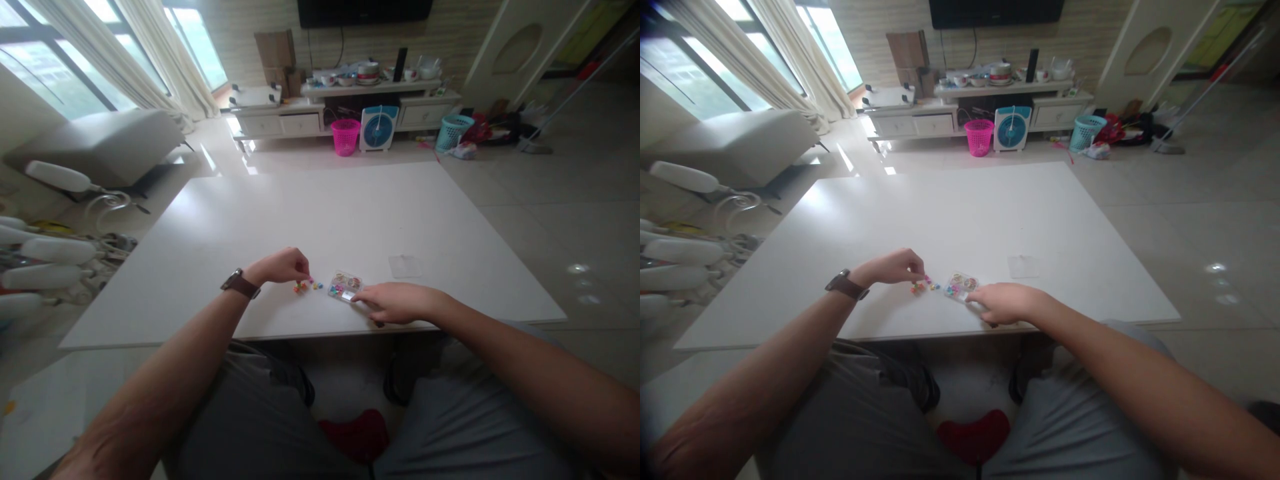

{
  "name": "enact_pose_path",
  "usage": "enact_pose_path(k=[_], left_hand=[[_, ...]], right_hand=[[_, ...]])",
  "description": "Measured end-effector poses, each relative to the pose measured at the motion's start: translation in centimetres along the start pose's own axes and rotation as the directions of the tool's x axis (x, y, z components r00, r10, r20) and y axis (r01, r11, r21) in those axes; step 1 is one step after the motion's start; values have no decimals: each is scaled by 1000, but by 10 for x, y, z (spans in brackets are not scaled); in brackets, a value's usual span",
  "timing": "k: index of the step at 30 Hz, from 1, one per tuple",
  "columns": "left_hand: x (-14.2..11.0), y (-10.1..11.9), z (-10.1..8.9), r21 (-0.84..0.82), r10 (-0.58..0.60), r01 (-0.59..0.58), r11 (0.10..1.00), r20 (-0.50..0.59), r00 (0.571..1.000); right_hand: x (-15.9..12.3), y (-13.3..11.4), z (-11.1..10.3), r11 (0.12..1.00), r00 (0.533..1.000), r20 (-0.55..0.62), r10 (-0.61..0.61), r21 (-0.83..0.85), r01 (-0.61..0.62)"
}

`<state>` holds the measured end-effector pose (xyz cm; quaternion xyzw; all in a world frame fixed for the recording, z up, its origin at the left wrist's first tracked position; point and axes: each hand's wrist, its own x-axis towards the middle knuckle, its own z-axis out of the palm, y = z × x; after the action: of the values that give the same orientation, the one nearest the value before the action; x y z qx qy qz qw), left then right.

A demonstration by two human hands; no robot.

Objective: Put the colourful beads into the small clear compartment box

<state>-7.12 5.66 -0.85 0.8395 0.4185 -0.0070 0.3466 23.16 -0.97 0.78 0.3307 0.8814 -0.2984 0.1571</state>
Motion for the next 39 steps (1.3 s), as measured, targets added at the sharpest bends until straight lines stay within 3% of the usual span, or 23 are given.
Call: enact_pose_path(k=[18,28,39], left_hand=[[0,-2,1,44,18,-14,999,-86,996],[-1,-2,0,-105,-13,10,994,-23,1000],[-2,0,-2,-48,-10,6,999,-72,997]], right_hand=[[-1,1,1,1000,1000,7,-3,8,3],[-1,1,0,1000,1000,10,-5,3,5],[0,0,0,1000,1000,13,-6,-13,6]])
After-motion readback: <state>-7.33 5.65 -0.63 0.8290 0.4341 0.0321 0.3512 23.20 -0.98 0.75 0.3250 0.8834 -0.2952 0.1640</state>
